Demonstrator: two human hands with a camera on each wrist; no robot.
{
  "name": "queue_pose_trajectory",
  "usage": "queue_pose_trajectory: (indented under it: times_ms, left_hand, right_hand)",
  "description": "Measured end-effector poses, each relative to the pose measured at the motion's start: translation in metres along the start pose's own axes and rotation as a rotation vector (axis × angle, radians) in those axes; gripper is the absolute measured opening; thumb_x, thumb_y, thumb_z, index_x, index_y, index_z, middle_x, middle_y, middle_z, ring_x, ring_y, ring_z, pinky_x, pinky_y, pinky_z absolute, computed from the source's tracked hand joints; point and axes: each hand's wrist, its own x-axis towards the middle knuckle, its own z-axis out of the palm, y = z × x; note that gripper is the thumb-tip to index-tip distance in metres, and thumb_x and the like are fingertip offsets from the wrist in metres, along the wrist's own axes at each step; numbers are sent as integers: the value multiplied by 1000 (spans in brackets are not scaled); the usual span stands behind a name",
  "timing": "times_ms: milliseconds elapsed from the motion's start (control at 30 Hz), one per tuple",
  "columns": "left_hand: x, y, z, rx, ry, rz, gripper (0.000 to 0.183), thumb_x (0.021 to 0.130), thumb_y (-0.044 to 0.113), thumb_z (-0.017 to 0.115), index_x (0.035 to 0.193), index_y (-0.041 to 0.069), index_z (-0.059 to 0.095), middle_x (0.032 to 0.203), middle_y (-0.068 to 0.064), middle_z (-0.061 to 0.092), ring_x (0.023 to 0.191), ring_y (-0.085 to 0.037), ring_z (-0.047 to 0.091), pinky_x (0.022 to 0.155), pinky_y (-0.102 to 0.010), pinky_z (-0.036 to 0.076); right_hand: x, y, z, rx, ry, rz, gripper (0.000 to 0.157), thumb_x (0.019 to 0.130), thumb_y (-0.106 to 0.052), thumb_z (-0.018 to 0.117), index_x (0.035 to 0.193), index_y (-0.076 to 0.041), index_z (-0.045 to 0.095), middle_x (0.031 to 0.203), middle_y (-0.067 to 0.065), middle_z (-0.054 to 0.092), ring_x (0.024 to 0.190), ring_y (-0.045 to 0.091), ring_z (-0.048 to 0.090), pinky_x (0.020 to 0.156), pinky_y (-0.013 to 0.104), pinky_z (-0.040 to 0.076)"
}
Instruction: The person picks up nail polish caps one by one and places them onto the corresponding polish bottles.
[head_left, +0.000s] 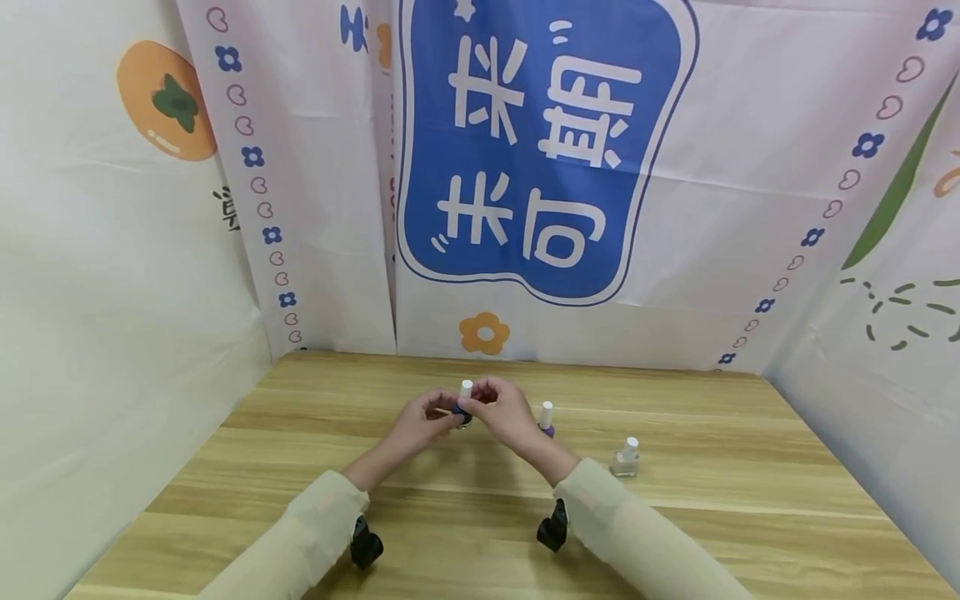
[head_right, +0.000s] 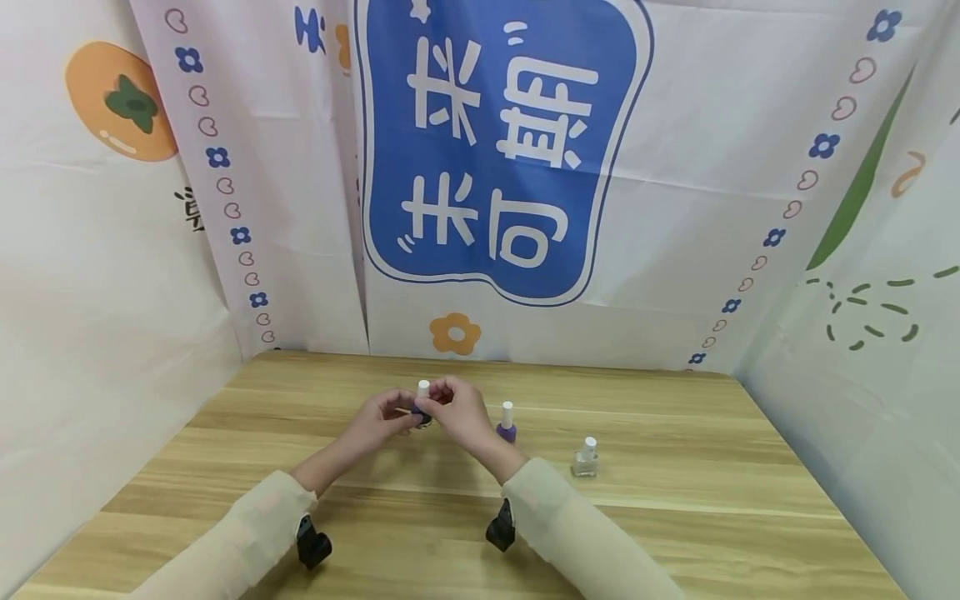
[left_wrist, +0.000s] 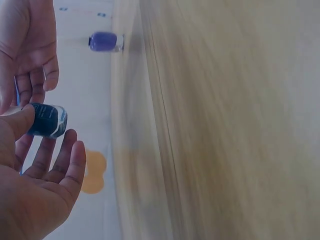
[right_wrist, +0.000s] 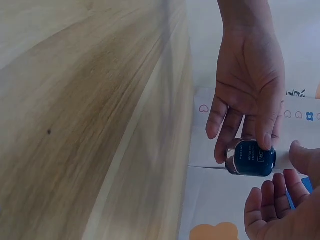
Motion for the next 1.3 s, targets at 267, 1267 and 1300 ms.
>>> queue_pose_trajectory:
  times_ms: [267, 1267, 1300]
  left_hand:
    - [6, -9, -8, 52, 12, 0, 24, 93, 8, 66, 113, -3, 61, 109, -14, 64, 101, -30, 62, 85, -41, 53]
    - [27, -36, -25, 188, 129, -130, 17, 88, 3, 71, 104, 2, 69, 98, -6, 69, 93, -23, 64, 78, -40, 55]
    - [28, -37, -26, 192, 131, -131, 17, 88, 3, 71, 105, 2, 69, 98, -6, 69, 93, -23, 64, 78, -40, 55]
  right_hand:
    - [11, 4, 14, -8, 18, 48, 18, 91, -19, 71, 100, -4, 66, 91, 2, 63, 87, 17, 59, 73, 30, 52]
    - [39, 31, 43, -5, 45, 57, 13, 92, -15, 69, 95, -4, 63, 88, 2, 62, 81, 14, 58, 69, 27, 51]
    - [40, 32, 44, -2, 45, 59, 13, 92, -15, 70, 94, -5, 63, 87, 2, 62, 81, 14, 57, 69, 27, 51]
